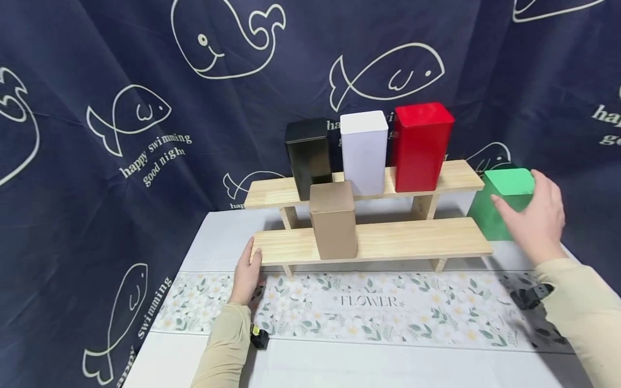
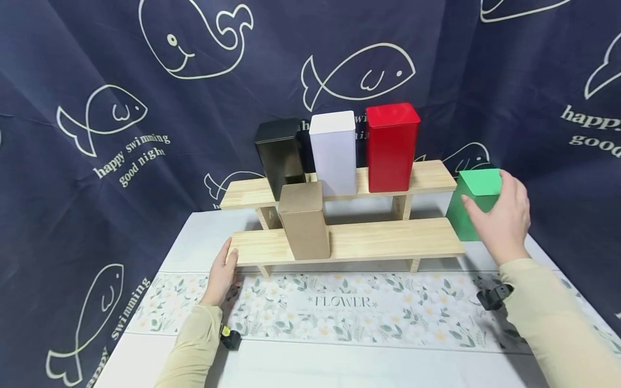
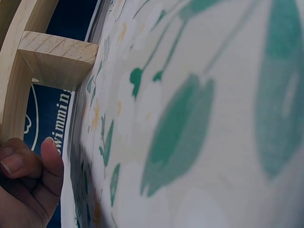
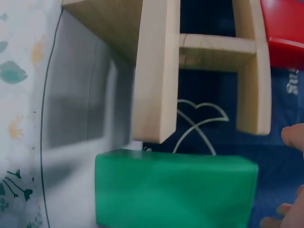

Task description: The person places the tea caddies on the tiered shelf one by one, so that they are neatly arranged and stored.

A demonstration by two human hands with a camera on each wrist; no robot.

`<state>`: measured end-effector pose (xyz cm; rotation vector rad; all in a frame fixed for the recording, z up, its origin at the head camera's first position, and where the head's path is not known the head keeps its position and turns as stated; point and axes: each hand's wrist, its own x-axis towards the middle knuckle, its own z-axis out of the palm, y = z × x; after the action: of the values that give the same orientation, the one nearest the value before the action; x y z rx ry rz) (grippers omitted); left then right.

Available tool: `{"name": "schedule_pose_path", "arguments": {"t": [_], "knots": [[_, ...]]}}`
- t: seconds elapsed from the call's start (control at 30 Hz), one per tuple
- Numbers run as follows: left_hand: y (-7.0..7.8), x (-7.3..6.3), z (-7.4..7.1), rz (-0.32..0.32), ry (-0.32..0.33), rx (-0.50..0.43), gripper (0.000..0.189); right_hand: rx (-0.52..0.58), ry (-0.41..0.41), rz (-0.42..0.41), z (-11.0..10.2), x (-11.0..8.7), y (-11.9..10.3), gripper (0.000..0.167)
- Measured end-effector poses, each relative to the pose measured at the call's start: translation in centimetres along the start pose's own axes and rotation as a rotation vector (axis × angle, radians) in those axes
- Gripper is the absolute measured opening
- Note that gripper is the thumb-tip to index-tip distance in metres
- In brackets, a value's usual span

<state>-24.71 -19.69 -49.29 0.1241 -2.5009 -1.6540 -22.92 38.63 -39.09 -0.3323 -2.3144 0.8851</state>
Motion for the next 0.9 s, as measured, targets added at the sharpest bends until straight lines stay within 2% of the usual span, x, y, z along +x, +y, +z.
{"name": "schedule_pose_path", "arguments": {"t": [0.17,0.4,0.6,0.9], "knots": [[-0.4,0.0,0.2,-0.008,-0.005,-0.03,0.061,-0.044,-0.046,0.081,0.2,0.7,1.1,0.092],[-0.5,0.0,0.5,-0.001,0.011,-0.004,0.059,-0.051,-0.099,0.194,0.7,1.4,2.0,0.109],[-0.2,0.0,0.5,0.005,0.015,0.003,0.057,-0.045,-0.116,0.283,0.9,1.8,2.3,0.112],[-0.3,0.3,0.0,0.037,0.018,0.06,0.06,-0.016,-0.092,0.33,1.4,2.2,2.1,0.108]]}}
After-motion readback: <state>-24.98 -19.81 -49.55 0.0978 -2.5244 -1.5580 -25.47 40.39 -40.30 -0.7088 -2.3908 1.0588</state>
